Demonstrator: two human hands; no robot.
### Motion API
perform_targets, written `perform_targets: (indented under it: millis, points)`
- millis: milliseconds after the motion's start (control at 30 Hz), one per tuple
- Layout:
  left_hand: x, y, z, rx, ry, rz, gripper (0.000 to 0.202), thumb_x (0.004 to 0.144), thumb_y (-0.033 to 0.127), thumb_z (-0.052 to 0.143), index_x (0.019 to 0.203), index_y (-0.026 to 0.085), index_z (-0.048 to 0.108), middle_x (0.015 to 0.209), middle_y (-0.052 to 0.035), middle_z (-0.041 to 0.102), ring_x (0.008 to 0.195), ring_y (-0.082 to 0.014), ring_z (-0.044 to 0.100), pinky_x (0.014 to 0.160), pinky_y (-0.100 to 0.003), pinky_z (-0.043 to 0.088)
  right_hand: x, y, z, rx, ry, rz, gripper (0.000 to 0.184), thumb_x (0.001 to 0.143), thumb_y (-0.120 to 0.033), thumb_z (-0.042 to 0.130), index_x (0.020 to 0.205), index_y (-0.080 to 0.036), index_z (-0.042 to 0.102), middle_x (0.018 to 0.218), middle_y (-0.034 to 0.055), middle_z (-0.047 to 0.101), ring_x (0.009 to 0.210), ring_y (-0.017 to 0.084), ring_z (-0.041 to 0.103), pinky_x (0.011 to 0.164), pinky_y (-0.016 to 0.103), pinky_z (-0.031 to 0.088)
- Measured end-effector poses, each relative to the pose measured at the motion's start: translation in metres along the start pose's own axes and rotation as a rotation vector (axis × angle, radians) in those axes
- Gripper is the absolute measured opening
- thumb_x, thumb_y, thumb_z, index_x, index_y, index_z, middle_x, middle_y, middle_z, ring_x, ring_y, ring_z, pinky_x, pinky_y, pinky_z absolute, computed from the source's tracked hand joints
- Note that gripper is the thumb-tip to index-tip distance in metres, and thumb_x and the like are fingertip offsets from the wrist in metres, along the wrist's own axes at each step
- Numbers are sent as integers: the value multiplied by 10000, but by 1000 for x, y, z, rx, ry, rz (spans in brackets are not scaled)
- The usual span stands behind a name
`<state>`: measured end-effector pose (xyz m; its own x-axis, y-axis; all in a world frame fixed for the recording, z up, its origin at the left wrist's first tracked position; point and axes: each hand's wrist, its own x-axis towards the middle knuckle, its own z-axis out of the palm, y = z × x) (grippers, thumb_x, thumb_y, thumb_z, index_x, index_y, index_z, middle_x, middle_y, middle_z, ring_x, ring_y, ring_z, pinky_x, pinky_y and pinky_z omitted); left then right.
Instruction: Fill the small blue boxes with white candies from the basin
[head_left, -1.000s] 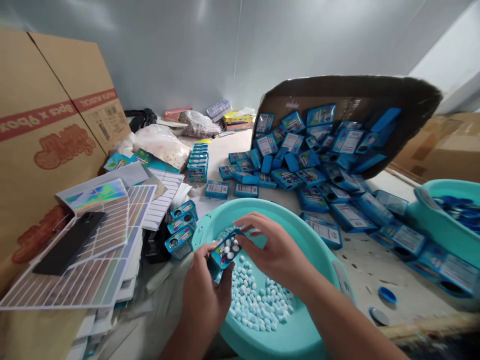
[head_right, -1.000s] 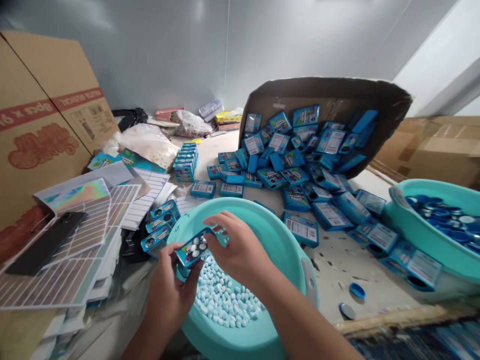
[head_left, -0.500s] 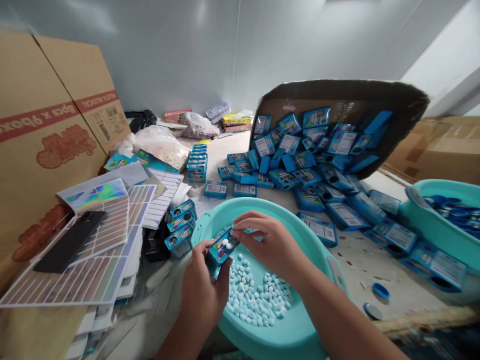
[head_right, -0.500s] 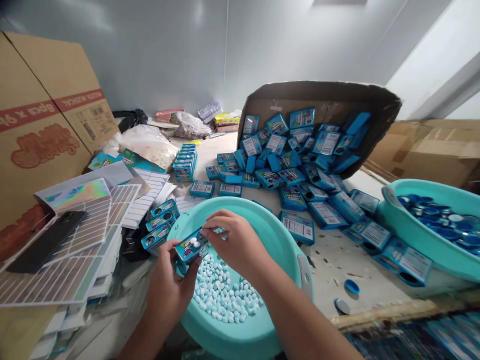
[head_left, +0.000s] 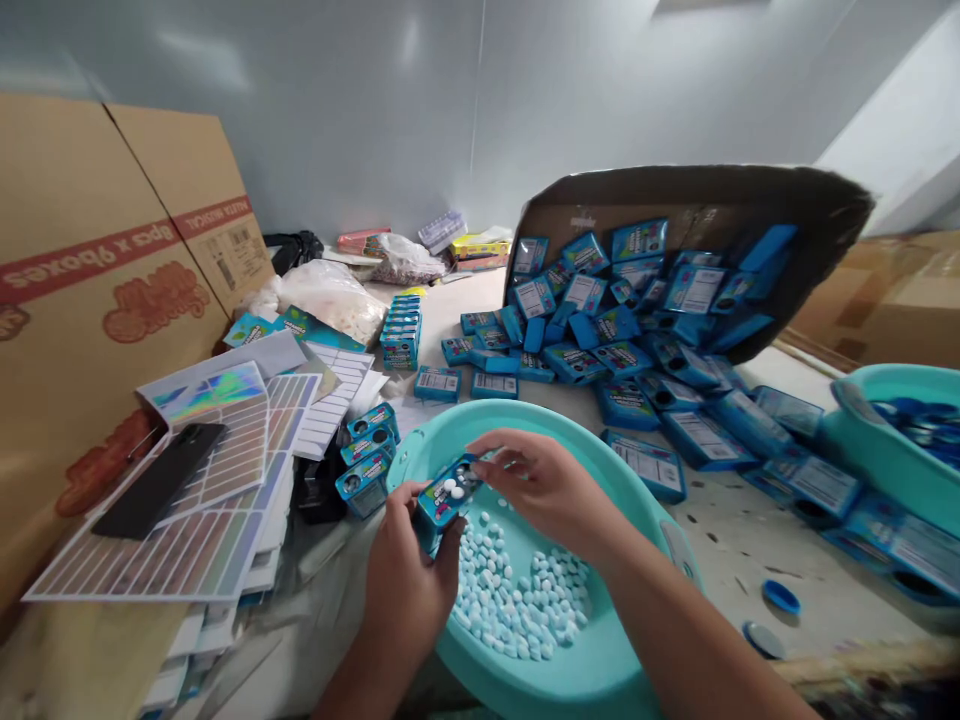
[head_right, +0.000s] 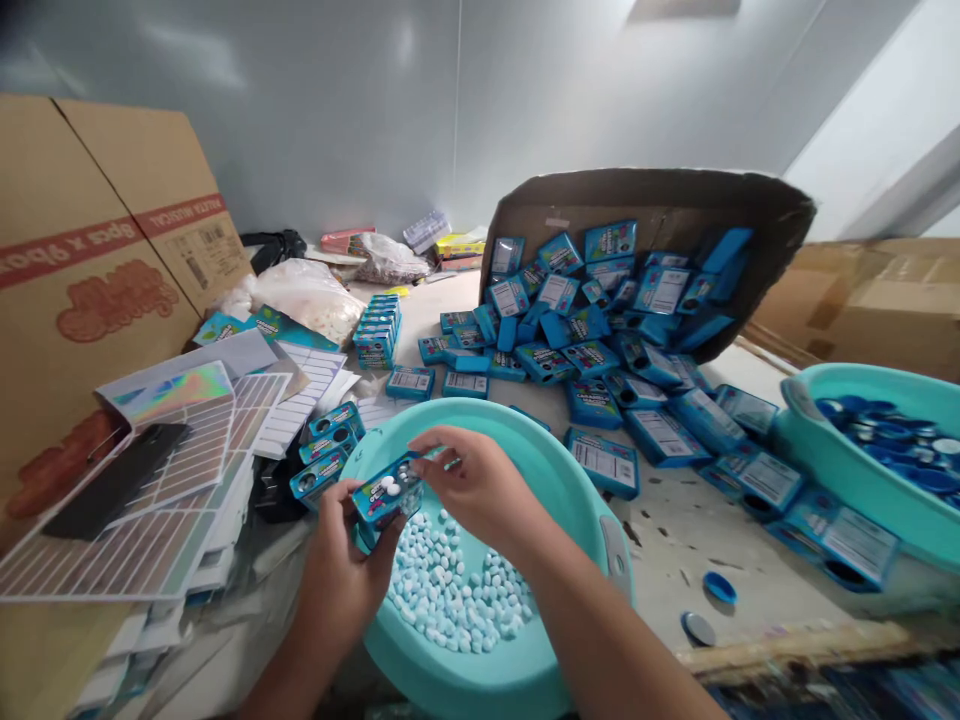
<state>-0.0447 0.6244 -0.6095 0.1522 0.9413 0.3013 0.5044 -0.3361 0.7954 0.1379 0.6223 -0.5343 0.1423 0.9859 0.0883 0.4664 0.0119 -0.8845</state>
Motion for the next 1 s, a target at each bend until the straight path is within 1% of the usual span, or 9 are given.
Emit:
perform_targets:
  millis: [100,167,267,333,400,500,700,867,1000]
  points:
    - [1,2,-2,33,-28,37,377,889,437,623,1157,200,503,974,-125,754,865,-287,760,699,-376,592,3,3,1,-80,27,0,219,829,-396,698,923,-205,752,775,35,721,618,149,593,582,267,471]
    - [1,3,-3,52,-26,49,360,892,414,617,1161,203,505,979,-126,755,867,-288,759,704,-379,590,3,1,1,-44,-3,10,333,837,-494,690,988,-203,746,831,49,728,627,150,601,576,271,479]
    - [1,5,-4,63,-28,61,337,898,392,608,1158,204,506,965,-124,754,870,-293,758,703,-382,589,2,-3,0,-6,-70,6,488,811,-596,701,1117,-216,725,965,74,731,770,186,660,643,283,525]
    - [0,6,-4,60,-39,65,342,898,391,609,1166,208,503,972,-121,756,874,-291,759,710,-386,591,0,-3,0,-44,-95,-18,516,771,-577,751,1155,-234,718,1029,79,726,861,207,665,697,295,535]
    - [-1,6,-4,58,-38,57,342,899,396,611,1166,213,500,978,-116,758,866,-285,761,704,-380,591,1,-1,2,-66,-115,-35,490,775,-527,756,1169,-239,715,1040,77,721,852,200,653,701,299,529]
    - [-3,5,-4,75,-13,52,335,891,408,620,1139,217,504,961,-111,758,851,-283,761,692,-374,588,3,5,4,-34,-114,-24,388,818,-438,710,1147,-233,722,995,62,719,767,170,620,656,287,507]
    - [-2,4,-6,94,-27,45,338,888,405,626,1150,231,502,977,-99,757,884,-292,760,701,-387,588,8,5,2,-36,-94,0,183,805,-360,721,876,-197,763,721,13,643,629,136,522,568,260,413]
    - [-4,2,-4,36,-15,78,326,895,383,630,1153,234,499,975,-88,747,881,-259,756,721,-357,587,10,5,-1,127,-177,32,352,752,-514,765,807,-169,721,664,2,595,608,132,508,543,251,390]
    - [-6,-1,-1,-2,57,24,401,890,457,650,1167,218,486,963,-100,728,859,-261,740,726,-363,575,10,4,3,162,-101,17,525,700,-687,773,769,-183,644,636,-18,550,589,126,482,531,245,374]
